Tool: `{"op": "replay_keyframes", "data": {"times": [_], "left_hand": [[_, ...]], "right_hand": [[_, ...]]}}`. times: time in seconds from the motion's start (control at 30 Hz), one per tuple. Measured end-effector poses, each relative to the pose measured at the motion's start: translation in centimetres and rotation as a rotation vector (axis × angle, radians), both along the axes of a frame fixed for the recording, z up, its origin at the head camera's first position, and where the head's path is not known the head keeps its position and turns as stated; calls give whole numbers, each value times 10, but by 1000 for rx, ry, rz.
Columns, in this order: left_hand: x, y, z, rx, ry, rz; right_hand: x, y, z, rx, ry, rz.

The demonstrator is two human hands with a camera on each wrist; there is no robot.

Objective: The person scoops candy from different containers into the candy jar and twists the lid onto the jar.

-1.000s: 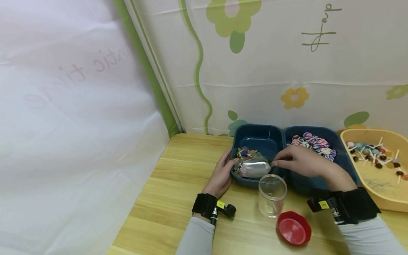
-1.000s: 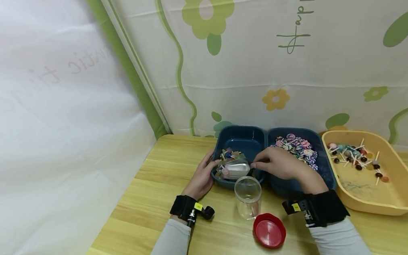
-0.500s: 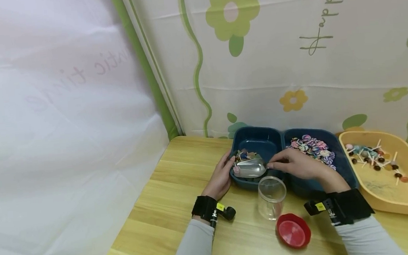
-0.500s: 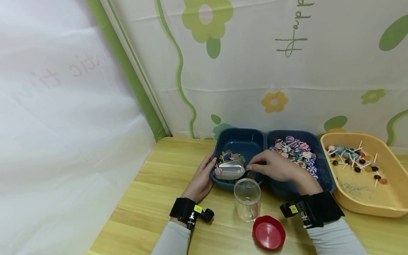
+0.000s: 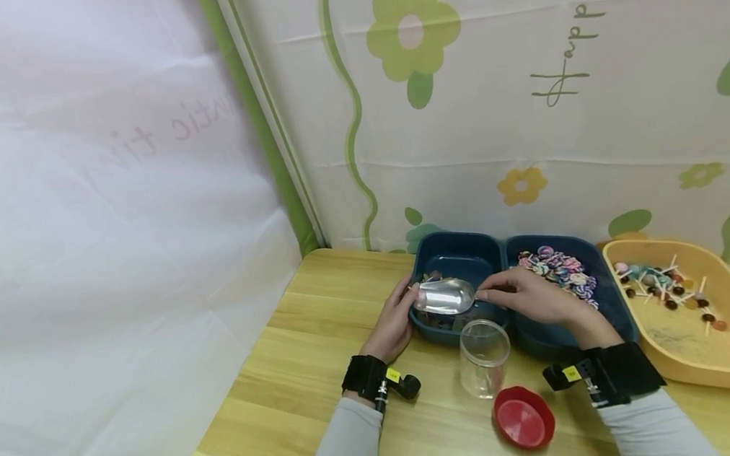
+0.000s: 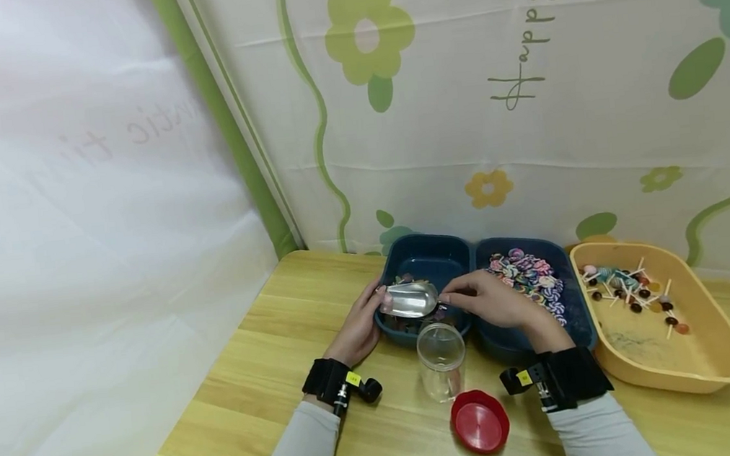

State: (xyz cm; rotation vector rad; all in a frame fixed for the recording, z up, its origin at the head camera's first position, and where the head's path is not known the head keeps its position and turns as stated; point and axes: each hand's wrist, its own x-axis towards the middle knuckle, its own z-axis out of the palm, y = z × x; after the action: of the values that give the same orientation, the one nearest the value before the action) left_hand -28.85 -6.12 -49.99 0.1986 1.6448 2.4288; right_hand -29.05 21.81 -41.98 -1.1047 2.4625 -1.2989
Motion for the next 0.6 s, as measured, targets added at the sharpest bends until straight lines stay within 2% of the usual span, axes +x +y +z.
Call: {"op": "replay_keyframes", "data": {"times": [0.37,0.6], "left_hand": [[0,-1,-2,-3,27,-18],[0,-2,-3,3,31,-31]], "right_hand": [[-1,1,2,7,-5,-99],[4,16,18,5,25,-213]]}}
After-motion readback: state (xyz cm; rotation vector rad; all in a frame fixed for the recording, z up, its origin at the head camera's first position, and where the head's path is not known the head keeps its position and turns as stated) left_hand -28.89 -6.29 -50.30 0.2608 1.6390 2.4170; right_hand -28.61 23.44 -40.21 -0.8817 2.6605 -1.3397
